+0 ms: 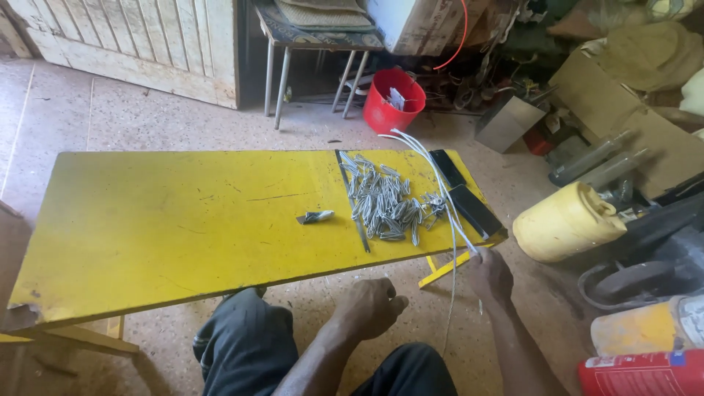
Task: The person sits and ties a white wire around a small metal object using their hands. They then pick up a long white wire and repeatedly wrap it around a metal rod on the table.
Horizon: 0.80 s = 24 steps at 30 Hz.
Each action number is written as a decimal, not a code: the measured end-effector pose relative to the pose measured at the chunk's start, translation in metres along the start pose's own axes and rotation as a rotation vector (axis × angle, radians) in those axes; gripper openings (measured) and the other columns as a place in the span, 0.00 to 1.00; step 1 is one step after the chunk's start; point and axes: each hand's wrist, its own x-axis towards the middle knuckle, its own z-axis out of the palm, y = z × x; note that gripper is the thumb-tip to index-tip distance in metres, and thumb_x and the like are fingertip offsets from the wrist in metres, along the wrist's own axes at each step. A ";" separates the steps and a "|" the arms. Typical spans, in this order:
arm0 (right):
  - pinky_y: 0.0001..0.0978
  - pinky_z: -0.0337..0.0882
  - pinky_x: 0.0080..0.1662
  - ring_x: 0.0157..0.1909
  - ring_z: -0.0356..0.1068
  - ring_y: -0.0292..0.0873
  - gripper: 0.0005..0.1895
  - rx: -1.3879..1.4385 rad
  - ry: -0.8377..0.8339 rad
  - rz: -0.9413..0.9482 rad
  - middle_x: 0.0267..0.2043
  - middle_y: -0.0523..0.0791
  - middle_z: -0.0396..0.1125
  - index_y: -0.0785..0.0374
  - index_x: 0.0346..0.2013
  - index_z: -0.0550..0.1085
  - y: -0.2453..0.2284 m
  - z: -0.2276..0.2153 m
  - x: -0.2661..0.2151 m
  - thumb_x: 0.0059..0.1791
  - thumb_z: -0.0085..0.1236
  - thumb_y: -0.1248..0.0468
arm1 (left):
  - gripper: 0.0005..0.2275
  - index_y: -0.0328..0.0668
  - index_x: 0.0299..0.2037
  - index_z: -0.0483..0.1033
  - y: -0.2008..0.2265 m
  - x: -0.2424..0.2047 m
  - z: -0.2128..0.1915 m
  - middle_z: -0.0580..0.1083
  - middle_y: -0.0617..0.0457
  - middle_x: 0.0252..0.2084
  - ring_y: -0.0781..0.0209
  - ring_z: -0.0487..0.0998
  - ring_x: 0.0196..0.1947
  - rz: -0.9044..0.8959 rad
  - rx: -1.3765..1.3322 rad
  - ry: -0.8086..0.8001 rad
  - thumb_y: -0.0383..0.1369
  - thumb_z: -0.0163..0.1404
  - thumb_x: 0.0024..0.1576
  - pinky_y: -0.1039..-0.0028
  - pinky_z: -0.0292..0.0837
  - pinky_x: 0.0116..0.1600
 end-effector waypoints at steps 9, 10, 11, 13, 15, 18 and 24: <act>0.40 0.66 0.35 0.34 0.68 0.45 0.24 0.299 0.073 0.031 0.38 0.50 0.73 0.63 0.60 0.76 -0.002 -0.017 -0.008 0.64 0.35 0.53 | 0.18 0.39 0.33 0.80 -0.002 0.004 0.006 0.76 0.56 0.27 0.68 0.65 0.20 -0.005 0.007 0.001 0.43 0.50 0.70 0.75 0.61 0.28; 0.40 0.66 0.35 0.34 0.68 0.45 0.24 0.299 0.071 0.027 0.38 0.50 0.73 0.63 0.60 0.76 -0.001 -0.017 -0.005 0.64 0.35 0.53 | 0.18 0.39 0.33 0.80 -0.002 0.004 0.005 0.76 0.56 0.27 0.68 0.65 0.20 -0.007 0.006 0.005 0.43 0.50 0.70 0.75 0.61 0.28; 0.42 0.69 0.39 0.39 0.71 0.47 0.25 0.317 0.089 0.056 0.43 0.51 0.75 0.63 0.59 0.77 0.000 -0.016 -0.001 0.64 0.35 0.52 | 0.17 0.39 0.36 0.81 -0.002 0.005 0.004 0.77 0.56 0.27 0.68 0.66 0.19 -0.012 0.021 0.006 0.44 0.50 0.69 0.76 0.61 0.27; 0.44 0.72 0.43 0.44 0.73 0.49 0.26 0.333 0.106 0.087 0.48 0.52 0.76 0.63 0.58 0.78 0.004 -0.015 0.002 0.64 0.35 0.51 | 0.17 0.39 0.39 0.83 -0.001 0.006 0.004 0.77 0.55 0.28 0.68 0.66 0.19 -0.018 0.035 0.005 0.44 0.50 0.69 0.76 0.60 0.27; 0.47 0.70 0.44 0.45 0.71 0.50 0.26 0.354 0.132 0.101 0.45 0.53 0.74 0.65 0.55 0.78 0.007 -0.015 0.000 0.63 0.36 0.50 | 0.17 0.38 0.46 0.83 -0.001 0.007 0.005 0.80 0.52 0.33 0.64 0.72 0.24 -0.024 0.041 -0.002 0.45 0.50 0.69 0.73 0.65 0.29; 0.42 0.66 0.38 0.36 0.68 0.46 0.23 0.320 0.203 0.020 0.34 0.49 0.71 0.64 0.40 0.77 0.007 -0.022 -0.014 0.64 0.39 0.52 | 0.16 0.38 0.45 0.84 0.000 0.006 0.005 0.80 0.53 0.32 0.67 0.70 0.21 -0.037 0.015 0.001 0.44 0.50 0.69 0.76 0.63 0.27; 0.56 0.73 0.58 0.61 0.74 0.59 0.23 0.130 0.287 -0.172 0.59 0.51 0.76 0.65 0.64 0.77 -0.001 -0.053 -0.033 0.61 0.43 0.56 | 0.16 0.39 0.43 0.83 -0.001 0.006 0.008 0.80 0.54 0.30 0.67 0.70 0.22 -0.025 0.040 -0.012 0.44 0.50 0.69 0.76 0.64 0.29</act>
